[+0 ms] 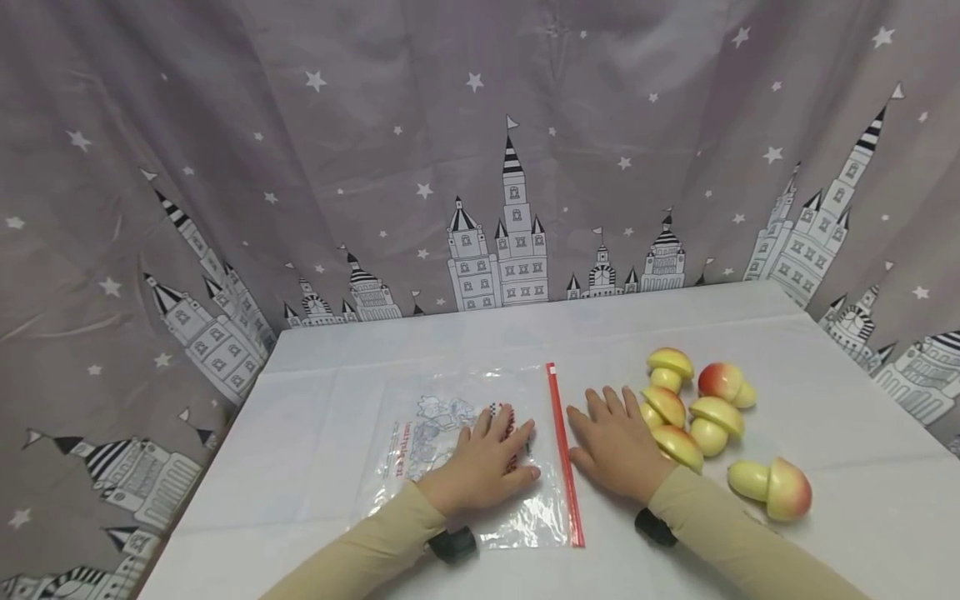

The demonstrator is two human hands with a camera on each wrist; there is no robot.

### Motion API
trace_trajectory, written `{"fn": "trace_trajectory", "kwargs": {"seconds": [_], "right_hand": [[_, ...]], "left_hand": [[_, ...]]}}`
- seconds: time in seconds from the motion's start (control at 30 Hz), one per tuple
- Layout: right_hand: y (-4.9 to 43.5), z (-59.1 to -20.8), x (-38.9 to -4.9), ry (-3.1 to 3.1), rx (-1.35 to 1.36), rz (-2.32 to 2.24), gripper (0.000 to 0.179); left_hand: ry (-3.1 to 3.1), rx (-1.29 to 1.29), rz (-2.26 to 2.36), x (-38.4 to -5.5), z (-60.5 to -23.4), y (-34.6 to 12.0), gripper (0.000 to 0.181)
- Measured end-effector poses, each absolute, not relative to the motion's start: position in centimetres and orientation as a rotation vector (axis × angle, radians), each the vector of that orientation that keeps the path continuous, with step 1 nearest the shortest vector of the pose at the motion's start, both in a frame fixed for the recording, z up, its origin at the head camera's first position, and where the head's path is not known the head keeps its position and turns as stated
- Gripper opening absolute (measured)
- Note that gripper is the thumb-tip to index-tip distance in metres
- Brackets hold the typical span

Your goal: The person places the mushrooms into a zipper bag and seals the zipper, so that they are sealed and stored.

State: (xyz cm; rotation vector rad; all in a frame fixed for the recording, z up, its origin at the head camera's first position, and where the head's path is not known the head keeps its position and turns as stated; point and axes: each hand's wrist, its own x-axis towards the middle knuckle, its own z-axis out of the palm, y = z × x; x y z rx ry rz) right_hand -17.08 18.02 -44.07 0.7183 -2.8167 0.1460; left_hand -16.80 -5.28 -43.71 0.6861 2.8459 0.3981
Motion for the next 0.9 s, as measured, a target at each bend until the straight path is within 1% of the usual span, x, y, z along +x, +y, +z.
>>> {"fn": "trace_trajectory", "kwargs": {"seconds": [0.47,0.7,0.9], "right_hand": [[18.2,-44.1,-16.8,-2.887,0.797,0.249,0.049],[18.4,-44.0,-16.8,-2.944,0.822,0.314,0.046],[18.4,-44.4,-17.0,-3.008,0.823,0.363,0.05]], "left_hand": [[2.872,0.675,0.336,-16.7,-44.5,-4.9,0.068],[2.896,0.684,0.328,-17.0,-44.8,-4.9,0.067],[2.893,0.645,0.35,-17.5,-44.9,-4.9,0.068]]}}
